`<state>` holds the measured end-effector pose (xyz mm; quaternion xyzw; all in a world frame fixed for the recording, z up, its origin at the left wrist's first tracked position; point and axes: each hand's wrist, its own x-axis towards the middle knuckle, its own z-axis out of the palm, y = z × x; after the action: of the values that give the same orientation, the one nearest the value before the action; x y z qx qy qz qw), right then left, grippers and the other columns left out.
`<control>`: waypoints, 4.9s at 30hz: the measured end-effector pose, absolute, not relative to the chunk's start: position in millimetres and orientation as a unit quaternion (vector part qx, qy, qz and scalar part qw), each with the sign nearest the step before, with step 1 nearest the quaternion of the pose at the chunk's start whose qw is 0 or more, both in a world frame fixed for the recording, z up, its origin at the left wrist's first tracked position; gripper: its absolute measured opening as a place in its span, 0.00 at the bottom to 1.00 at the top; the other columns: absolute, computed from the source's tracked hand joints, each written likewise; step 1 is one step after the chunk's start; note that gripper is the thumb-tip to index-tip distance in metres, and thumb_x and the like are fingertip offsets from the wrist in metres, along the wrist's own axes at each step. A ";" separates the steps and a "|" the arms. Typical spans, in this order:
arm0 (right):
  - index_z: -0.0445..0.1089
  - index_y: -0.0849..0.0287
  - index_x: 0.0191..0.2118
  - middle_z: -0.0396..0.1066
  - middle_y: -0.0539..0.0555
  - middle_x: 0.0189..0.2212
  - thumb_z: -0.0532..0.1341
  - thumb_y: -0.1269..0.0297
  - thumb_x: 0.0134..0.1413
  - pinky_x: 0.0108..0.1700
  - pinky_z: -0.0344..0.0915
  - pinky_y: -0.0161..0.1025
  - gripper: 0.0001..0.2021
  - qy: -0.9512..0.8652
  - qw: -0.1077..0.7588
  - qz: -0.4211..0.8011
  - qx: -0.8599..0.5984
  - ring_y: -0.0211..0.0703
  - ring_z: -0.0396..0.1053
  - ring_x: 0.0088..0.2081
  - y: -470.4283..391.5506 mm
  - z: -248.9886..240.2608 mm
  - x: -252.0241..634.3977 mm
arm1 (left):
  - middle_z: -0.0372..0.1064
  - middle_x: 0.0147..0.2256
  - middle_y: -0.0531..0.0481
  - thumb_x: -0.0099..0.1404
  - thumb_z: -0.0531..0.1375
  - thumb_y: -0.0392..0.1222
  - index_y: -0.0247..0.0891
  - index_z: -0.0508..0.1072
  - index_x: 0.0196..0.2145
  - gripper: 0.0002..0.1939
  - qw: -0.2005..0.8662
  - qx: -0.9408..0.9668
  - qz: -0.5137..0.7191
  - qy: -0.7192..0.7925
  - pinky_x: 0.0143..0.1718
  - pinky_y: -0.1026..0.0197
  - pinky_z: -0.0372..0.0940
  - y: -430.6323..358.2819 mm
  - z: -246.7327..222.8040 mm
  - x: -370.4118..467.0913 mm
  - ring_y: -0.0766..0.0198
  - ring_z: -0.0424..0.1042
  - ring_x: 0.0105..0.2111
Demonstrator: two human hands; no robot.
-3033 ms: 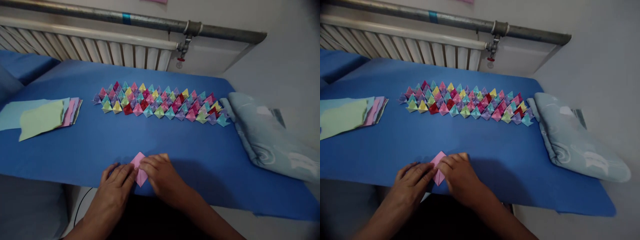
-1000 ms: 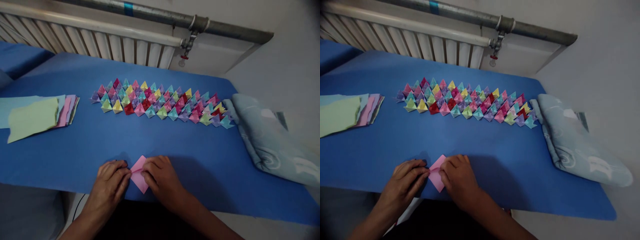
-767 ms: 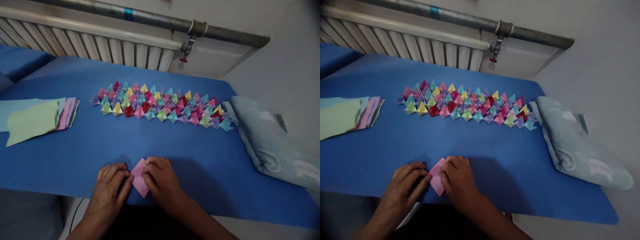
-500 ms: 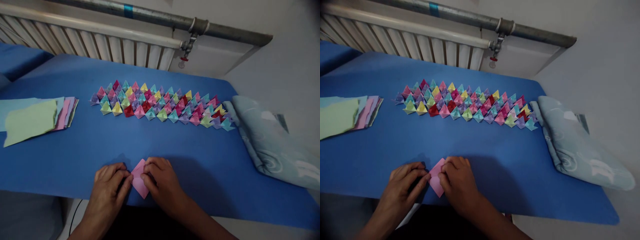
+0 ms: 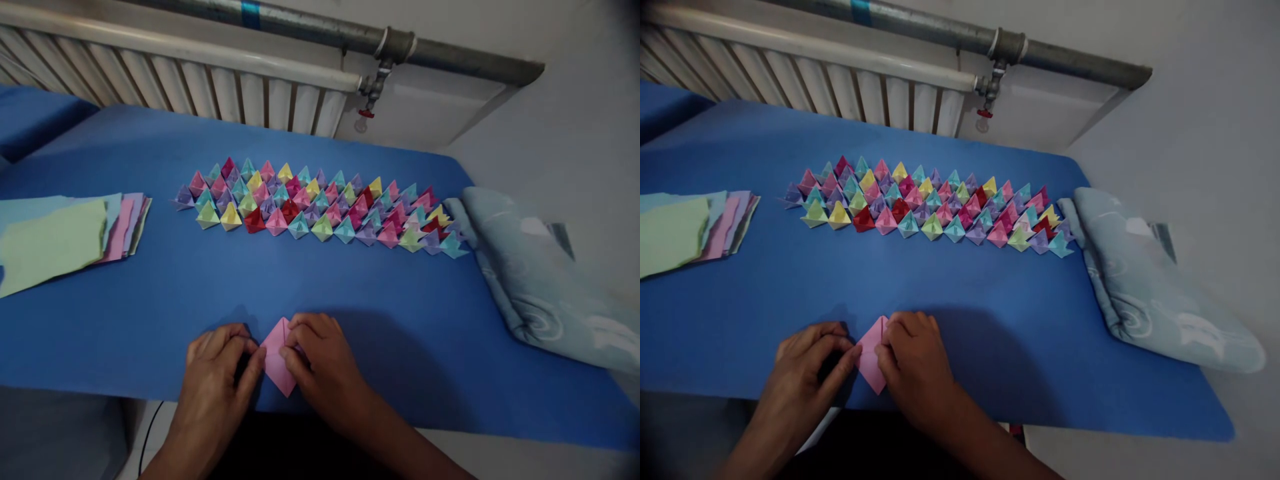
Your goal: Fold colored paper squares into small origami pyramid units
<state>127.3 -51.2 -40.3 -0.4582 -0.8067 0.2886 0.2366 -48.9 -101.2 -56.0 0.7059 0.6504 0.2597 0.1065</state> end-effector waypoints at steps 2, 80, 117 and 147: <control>0.64 0.58 0.30 0.71 0.52 0.35 0.59 0.72 0.55 0.42 0.57 0.42 0.05 -0.804 0.240 0.290 -0.461 0.43 0.65 0.38 -52.0 -40.9 127.0 | 0.71 0.36 0.49 0.68 0.53 0.47 0.41 0.71 0.32 0.12 0.117 0.703 0.261 0.651 0.42 0.48 0.60 -100.6 -55.1 -48.6 0.55 0.70 0.39; 0.68 0.57 0.27 0.69 0.47 0.24 0.62 0.59 0.45 0.34 0.62 0.35 0.07 -0.458 0.396 0.671 -0.427 0.37 0.64 0.28 -51.8 -25.8 129.8 | 0.68 0.21 0.56 0.53 0.68 0.49 0.37 0.72 0.24 0.14 0.593 0.370 0.442 0.563 0.30 0.68 0.60 -77.7 -25.1 -32.6 0.71 0.65 0.24; 0.70 0.56 0.42 0.73 0.52 0.38 0.56 0.69 0.61 0.45 0.53 0.45 0.07 -0.886 0.197 0.156 -0.391 0.44 0.64 0.42 -72.1 -36.3 193.5 | 0.74 0.45 0.45 0.65 0.56 0.33 0.38 0.72 0.45 0.11 0.009 0.860 0.233 0.454 0.51 0.48 0.57 -106.7 -50.7 -36.5 0.54 0.68 0.47; 0.68 0.58 0.29 0.71 0.55 0.45 0.60 0.68 0.57 0.48 0.56 0.47 0.06 -0.770 0.251 0.243 -0.533 0.47 0.66 0.47 -69.3 -37.5 178.1 | 0.71 0.29 0.50 0.69 0.49 0.48 0.41 0.72 0.27 0.18 0.160 0.755 0.145 0.619 0.38 0.53 0.51 -86.1 -35.4 -24.9 0.57 0.65 0.31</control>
<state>178.1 -69.3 -37.5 -0.5333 -0.7701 0.2434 0.2514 -24.9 -86.1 -35.4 0.7552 0.6189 0.1451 0.1598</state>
